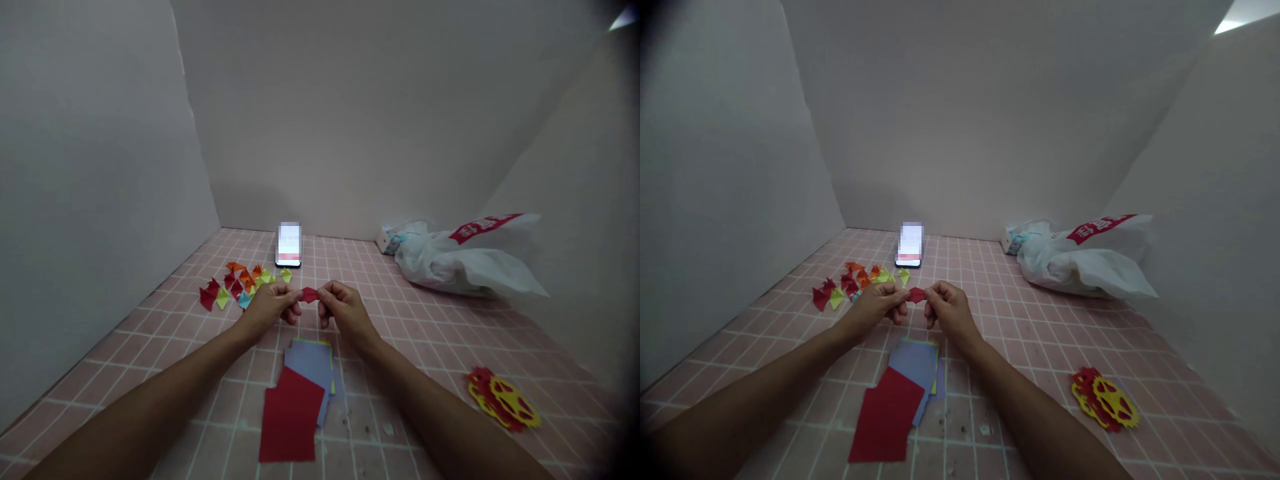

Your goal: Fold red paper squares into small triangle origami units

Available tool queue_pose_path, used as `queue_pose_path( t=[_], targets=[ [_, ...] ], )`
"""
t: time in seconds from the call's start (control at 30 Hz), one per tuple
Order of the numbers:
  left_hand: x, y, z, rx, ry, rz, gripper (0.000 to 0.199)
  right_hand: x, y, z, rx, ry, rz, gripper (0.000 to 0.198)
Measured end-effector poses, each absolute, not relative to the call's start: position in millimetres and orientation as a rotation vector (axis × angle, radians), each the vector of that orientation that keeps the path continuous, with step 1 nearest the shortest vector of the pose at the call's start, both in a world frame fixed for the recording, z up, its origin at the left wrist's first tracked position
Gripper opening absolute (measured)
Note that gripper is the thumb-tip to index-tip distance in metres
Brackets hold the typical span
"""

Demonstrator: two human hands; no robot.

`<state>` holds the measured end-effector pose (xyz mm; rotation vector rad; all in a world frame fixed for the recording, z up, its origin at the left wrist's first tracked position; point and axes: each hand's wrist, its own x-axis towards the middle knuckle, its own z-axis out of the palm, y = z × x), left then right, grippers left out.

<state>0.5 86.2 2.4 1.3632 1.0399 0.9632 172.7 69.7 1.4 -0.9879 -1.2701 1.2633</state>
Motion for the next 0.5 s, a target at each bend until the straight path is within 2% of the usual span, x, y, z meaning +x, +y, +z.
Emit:
queue_pose_path(
  t=[0.1, 0.2, 0.3, 0.37, 0.43, 0.5],
  targets=[
    [-1.1, 86.1, 4.0, 1.469, 1.080, 1.026, 0.031, 173.7, 70.5, 2.5, -0.985, -1.221, 1.299, 0.028],
    [-3.3, 84.4, 5.6, 1.614, 1.136, 1.176, 0.021, 174.9, 71.1, 4.1, -0.998, -1.151, 1.322, 0.027],
    [-4.8, 82.1, 5.5, 2.054, 1.122, 1.330, 0.030, 174.1, 69.3, 7.0, -1.014, -1.115, 1.368, 0.027],
    [-4.5, 79.8, 5.5, 2.337, 1.074, 1.335, 0.021, 171.8, 66.5, 9.8, -1.013, -1.119, 1.419, 0.027],
    [-2.5, 76.8, 6.4, 2.386, 1.074, 1.304, 0.009, 169.0, 63.4, 12.6, -1.007, -1.129, 1.460, 0.028],
    [1.0, 73.7, 8.3, 2.195, 1.112, 1.312, 0.013, 167.0, 61.5, 14.7, -0.999, -1.132, 1.467, 0.031]
  ],
)
